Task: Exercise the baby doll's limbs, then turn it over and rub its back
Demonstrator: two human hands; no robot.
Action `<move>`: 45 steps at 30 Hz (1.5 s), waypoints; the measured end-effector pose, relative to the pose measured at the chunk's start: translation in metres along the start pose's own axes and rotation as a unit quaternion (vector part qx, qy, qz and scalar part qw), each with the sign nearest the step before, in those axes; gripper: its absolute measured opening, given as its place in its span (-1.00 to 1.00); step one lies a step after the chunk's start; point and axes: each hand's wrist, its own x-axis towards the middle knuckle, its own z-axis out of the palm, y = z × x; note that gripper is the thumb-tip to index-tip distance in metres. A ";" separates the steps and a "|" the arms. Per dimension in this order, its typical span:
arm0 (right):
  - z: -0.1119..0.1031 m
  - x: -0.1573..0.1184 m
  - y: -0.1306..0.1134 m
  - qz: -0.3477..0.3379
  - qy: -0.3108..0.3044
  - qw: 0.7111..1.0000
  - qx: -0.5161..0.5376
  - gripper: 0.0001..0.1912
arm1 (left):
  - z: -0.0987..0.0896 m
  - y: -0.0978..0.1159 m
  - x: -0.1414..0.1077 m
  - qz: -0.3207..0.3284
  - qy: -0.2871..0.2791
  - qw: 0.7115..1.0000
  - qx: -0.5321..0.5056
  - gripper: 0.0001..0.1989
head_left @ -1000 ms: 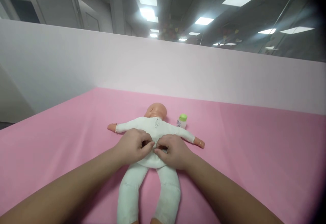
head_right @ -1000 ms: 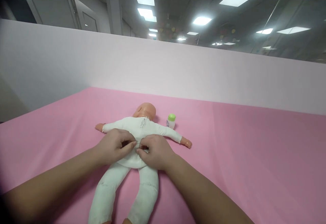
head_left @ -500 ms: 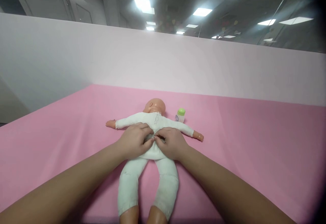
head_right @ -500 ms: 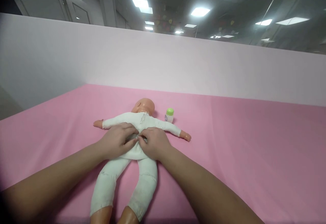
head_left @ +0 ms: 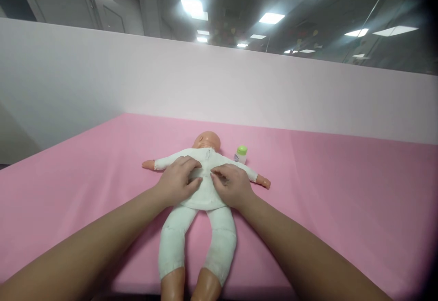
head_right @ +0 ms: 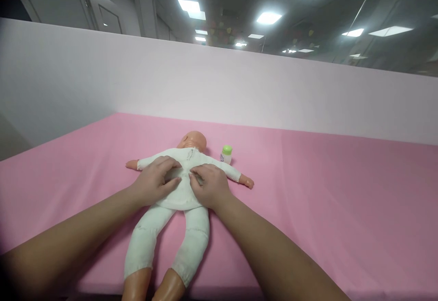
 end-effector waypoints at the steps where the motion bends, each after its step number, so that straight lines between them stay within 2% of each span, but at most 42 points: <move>1: 0.001 0.000 0.000 -0.001 0.007 1.000 -0.011 -0.87 | 0.001 -0.001 -0.001 0.021 0.015 1.000 0.017 -0.68; 3: 0.002 -0.001 -0.001 0.003 -0.008 0.999 -0.031 -0.83 | 0.005 -0.003 -0.002 0.045 0.023 0.998 0.035 -0.61; 5: 0.003 -0.001 -0.002 0.008 -0.045 0.998 -0.043 -0.81 | 0.008 -0.005 -0.002 0.049 -0.001 0.998 0.039 -0.59; 9: 0.006 0.001 -0.002 0.014 -0.091 0.995 -0.047 -0.81 | 0.011 -0.009 0.001 0.031 -0.065 0.997 0.037 -0.64; 14: 0.008 0.005 0.002 0.023 -0.115 0.993 -0.031 -0.81 | 0.012 -0.009 0.005 0.023 -0.081 0.996 0.040 -0.68; 18: 0.009 0.005 0.006 0.016 -0.084 0.996 -0.011 -0.84 | 0.013 -0.006 0.004 0.034 -0.048 0.997 0.045 -0.64; 22: 0.010 0.004 0.013 -0.004 -0.017 1.000 -0.003 -0.84 | 0.015 -0.005 0.000 0.054 0.004 0.995 0.081 -0.48; 26: 0.014 0.005 0.020 0.009 0.045 0.999 -0.023 -0.76 | 0.017 -0.006 -0.001 0.053 -0.012 0.994 0.091 -0.33; 28: 0.017 0.005 0.021 0.019 0.020 0.999 -0.031 -0.71 | 0.017 -0.007 0.002 0.043 -0.038 0.994 0.089 -0.33; 30: 0.018 0.007 0.020 0.023 -0.027 0.999 -0.032 -0.74 | 0.015 -0.005 0.005 0.033 -0.059 0.995 0.078 -0.38; 33: 0.015 0.009 0.015 0.023 -0.077 0.996 -0.032 -0.84 | 0.006 0.001 0.010 0.005 -0.085 0.995 0.043 -0.52; 36: 0.009 0.011 0.008 0.019 -0.101 0.995 -0.019 -0.87 | -0.004 0.006 0.013 -0.037 -0.103 0.994 0.002 -0.67; 38: 0.006 0.010 0.004 0.023 -0.109 0.994 0.010 -0.86 | -0.006 0.008 0.013 -0.070 -0.092 0.993 -0.006 -0.62; 41: 0.005 0.010 0.003 0.041 -0.102 0.992 0.055 -0.86 | -0.002 0.005 0.011 -0.104 -0.044 0.994 0.002 -0.48; 43: 0.007 0.009 0.005 0.049 -0.067 0.995 0.054 -0.86 | 0.004 0.002 0.009 -0.086 -0.006 0.996 0.019 -0.49; 45: 0.011 0.009 0.009 0.037 -0.012 0.999 0.028 -0.90 | 0.010 0.000 0.008 -0.042 0.036 0.997 0.051 -0.62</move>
